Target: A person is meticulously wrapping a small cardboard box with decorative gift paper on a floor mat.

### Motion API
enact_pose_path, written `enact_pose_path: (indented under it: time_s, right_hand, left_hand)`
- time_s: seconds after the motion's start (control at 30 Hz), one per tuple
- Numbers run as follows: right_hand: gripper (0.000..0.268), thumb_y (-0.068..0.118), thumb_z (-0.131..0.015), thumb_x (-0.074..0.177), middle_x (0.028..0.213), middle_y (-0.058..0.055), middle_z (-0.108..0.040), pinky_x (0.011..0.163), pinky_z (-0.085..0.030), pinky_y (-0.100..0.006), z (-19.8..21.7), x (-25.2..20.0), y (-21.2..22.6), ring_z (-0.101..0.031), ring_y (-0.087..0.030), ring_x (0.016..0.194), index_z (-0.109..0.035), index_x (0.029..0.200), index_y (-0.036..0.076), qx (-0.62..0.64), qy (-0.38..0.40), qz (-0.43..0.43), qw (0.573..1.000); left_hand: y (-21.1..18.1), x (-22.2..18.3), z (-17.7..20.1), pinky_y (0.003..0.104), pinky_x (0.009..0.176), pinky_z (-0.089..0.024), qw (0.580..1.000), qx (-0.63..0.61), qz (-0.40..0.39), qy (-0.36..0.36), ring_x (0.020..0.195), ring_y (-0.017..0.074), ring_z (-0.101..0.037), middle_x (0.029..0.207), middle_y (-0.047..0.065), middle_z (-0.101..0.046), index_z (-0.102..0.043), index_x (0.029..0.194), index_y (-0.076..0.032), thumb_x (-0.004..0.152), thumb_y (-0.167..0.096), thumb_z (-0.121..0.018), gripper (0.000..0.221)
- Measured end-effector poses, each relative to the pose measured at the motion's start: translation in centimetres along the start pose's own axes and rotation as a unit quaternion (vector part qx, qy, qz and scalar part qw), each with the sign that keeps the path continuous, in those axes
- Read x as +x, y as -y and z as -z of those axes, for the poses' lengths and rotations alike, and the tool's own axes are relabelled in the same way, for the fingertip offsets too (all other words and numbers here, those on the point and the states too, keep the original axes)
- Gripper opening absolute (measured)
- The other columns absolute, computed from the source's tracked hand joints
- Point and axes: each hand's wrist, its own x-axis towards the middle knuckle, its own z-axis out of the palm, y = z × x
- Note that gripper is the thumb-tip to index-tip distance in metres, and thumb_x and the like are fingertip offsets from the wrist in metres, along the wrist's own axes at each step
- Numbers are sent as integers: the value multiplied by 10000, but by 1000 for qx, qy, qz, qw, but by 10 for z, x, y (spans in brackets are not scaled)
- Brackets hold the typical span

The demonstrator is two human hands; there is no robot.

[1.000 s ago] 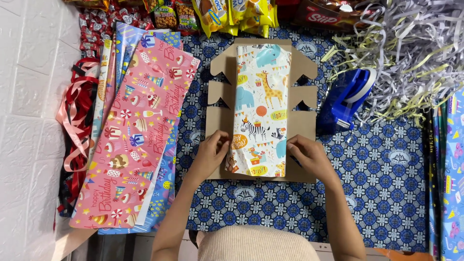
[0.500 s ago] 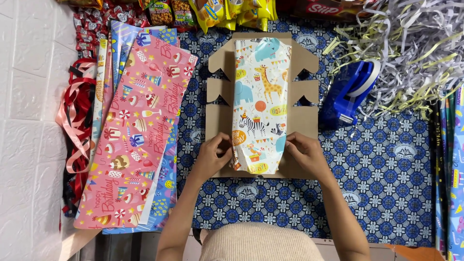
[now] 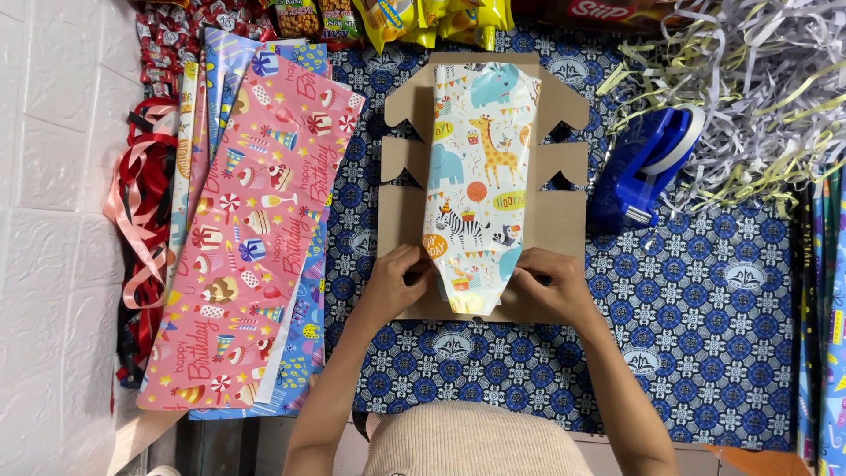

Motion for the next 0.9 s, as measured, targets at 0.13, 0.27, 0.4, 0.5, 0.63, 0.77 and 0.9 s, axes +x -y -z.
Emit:
enact_pose_path:
  time_s: [0.13,0.27,0.4,0.5,0.63,0.77,0.9]
  right_hand:
    - [117,139,-700,890,769,-88,-755,637,-555,-342,-5,-2,-13,-716,-240,684,-791,826,105,-14,-2,26,1000]
    - [161,126,-684,891,694,-87,-699,586,-525,-318,-8,-1,-8,-664,-240,618,-743,750,77,-34,-21,67,997]
    - [189,111,-669,905,672,-89,-663,577,-513,-309,-11,-1,-8,-642,-251,612,-715,727,66,-37,-27,96,994]
    - [188,88,-672,894,648,-104,-651,567,-506,-321,-12,-1,-7,-635,-265,597,-707,713,45,-32,-27,98,994]
    - [161,95,-682,879,713,-115,-680,633,-538,-336,-14,-4,-16,-672,-288,697,-714,729,47,-51,-8,120,991]
    - [114,62,-659,870,798,-157,-700,691,-562,-390,-16,-7,-17,-693,-337,801,-722,788,16,-89,1,138,986]
    - [96,21,-633,866,894,-200,-700,750,-570,-430,-20,-7,-7,-686,-369,900,-720,865,-20,-142,14,163,976]
  left_hand:
    - [2,0,-1,389,630,-548,1000,11,-10,-5,745,291,-636,727,132,-600,-661,886,-49,870,-97,-664,51]
    - [0,0,-2,356,589,-507,997,65,-50,-5,674,281,-577,638,114,-510,-641,777,-44,838,-75,-674,76]
    - [3,0,-7,378,574,-486,990,110,-88,-5,672,299,-558,641,119,-490,-649,740,-59,819,-115,-689,105]
    - [26,-4,-13,379,571,-488,982,156,-107,1,684,286,-542,654,83,-475,-660,741,-93,785,-131,-680,62]
    - [33,-7,-20,364,551,-465,977,184,-110,10,674,288,-520,638,96,-436,-588,669,-36,679,-52,-610,29]
    - [49,-11,-31,354,510,-465,957,266,-110,31,688,269,-510,647,95,-450,-585,592,-31,579,-86,-625,69]
    - [23,-3,-30,376,526,-486,943,306,-129,26,725,299,-538,680,108,-496,-646,606,-12,593,-68,-624,62]
